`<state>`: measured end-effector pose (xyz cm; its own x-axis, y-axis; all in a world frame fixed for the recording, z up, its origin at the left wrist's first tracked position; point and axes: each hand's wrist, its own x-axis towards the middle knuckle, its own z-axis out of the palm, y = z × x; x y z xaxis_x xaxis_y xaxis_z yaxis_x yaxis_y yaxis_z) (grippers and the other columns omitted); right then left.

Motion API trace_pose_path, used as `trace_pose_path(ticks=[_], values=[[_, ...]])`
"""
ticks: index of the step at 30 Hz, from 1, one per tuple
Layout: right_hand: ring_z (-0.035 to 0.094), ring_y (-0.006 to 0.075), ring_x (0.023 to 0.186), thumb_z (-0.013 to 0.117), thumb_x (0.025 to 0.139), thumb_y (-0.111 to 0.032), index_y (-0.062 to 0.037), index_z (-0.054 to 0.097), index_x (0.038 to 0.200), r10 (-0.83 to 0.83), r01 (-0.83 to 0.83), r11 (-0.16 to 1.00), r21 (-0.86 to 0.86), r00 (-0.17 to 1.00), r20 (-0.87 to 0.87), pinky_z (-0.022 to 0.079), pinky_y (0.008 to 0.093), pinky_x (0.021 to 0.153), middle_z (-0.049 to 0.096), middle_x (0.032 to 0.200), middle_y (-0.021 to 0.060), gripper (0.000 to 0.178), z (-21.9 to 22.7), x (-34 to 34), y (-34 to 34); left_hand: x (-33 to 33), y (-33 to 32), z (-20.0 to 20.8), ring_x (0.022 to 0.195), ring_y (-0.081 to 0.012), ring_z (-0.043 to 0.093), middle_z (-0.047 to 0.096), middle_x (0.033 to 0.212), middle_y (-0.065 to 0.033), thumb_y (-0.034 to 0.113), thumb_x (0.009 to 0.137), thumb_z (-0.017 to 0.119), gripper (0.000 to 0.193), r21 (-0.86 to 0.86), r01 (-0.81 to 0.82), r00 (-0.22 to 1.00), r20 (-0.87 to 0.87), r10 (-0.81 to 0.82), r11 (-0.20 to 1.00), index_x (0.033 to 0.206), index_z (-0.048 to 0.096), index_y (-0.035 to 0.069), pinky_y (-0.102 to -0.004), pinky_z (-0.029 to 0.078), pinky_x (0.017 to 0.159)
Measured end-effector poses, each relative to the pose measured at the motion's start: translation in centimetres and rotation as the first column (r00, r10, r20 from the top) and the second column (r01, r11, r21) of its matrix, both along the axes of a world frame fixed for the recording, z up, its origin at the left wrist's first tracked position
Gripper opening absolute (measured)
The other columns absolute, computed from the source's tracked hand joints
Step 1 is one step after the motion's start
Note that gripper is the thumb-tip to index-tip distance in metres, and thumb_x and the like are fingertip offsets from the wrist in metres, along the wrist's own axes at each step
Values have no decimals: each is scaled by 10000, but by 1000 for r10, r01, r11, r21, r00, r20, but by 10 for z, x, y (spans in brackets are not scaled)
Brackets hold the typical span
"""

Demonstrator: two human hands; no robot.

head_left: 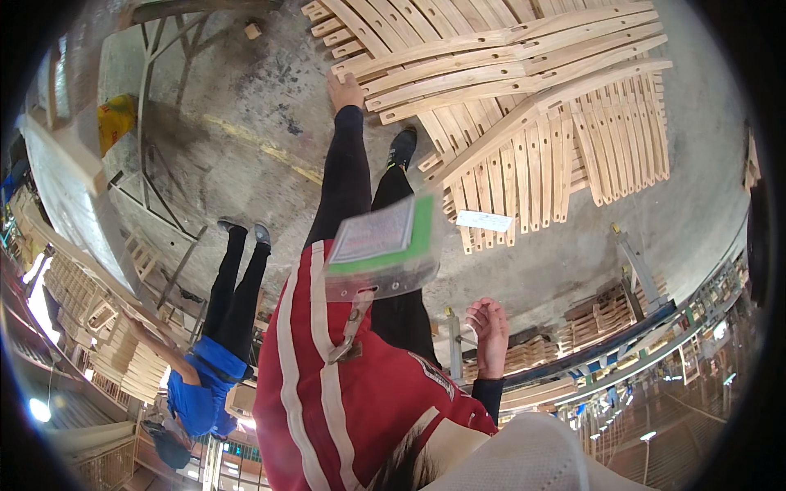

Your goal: The person applies a white liquid to the slots of curved wooden pieces using a small brush and container. After applying the liquid, the person stacks the treated pieces on a metal rack.

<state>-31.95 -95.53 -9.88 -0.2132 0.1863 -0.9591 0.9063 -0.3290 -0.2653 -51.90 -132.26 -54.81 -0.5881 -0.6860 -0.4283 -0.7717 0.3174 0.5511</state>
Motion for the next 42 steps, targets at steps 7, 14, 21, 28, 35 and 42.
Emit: trace_pose_path(ticks=[7, 14, 21, 28, 35, 42], values=[[635, 142, 946, 492, 1020, -241, -58, 578, 1119, 19, -25, 996, 85, 997, 74, 501, 276, 817, 659, 1041, 67, 225, -5, -28, -11, 3, 23, -7, 1336, -328, 388, 326, 1502, -206, 204, 1020, 397, 602, 568, -313, 894, -94, 438, 761, 1541, 111, 108, -384, 358, 1059], [640, 159, 946, 497, 1015, -246, -54, 565, 1144, 52, -57, 997, 53, 995, 85, 501, 285, 823, 650, 1037, 71, 241, -14, -41, -17, 25, 35, 13, 1324, -341, 391, 279, 1513, -206, 165, 1012, 385, 640, 650, -273, 930, -10, 367, 709, 1547, 35, 124, -404, 353, 1066], [641, 156, 938, 493, 1017, -240, -45, 570, 1145, 64, -69, 996, 48, 992, 104, 504, 285, 823, 653, 1025, 72, 246, -24, -42, -19, 34, 15, 7, 1383, -367, 312, 231, 1526, -243, 166, 865, 610, 918, 518, 104, 993, -8, -117, 849, 1538, -8, 77, -418, 312, 1108], [649, 162, 947, 488, 1022, -245, -52, 580, 1144, 70, -78, 993, 86, 994, 85, 509, 289, 820, 660, 1032, 72, 246, -16, -48, -16, 10, 41, 55, 1440, -384, 182, 209, 1535, -216, 320, 608, 866, 1252, -126, 831, 552, 303, -777, 541, 1538, 57, 99, -636, 224, 1096], [658, 166, 940, 491, 1022, -253, -62, 590, 1125, 29, -38, 994, 106, 996, 87, 511, 291, 813, 669, 1025, 70, 238, -17, -25, -8, -37, 54, 36, 1447, -375, 159, 228, 1518, -191, 389, 570, 873, 1269, -101, 909, 411, 374, -831, 404, 1512, 88, 60, -604, 192, 1123], [652, 164, 943, 488, 1023, -263, -58, 595, 1131, 28, -34, 996, 87, 997, 68, 503, 288, 813, 667, 1013, 60, 255, -33, -9, -11, -50, 63, 47, 1151, -308, 456, 484, 1204, -150, 280, 556, 830, 975, -213, 876, 479, 290, -829, 432, 1351, 333, 15, -461, 312, 1047]])
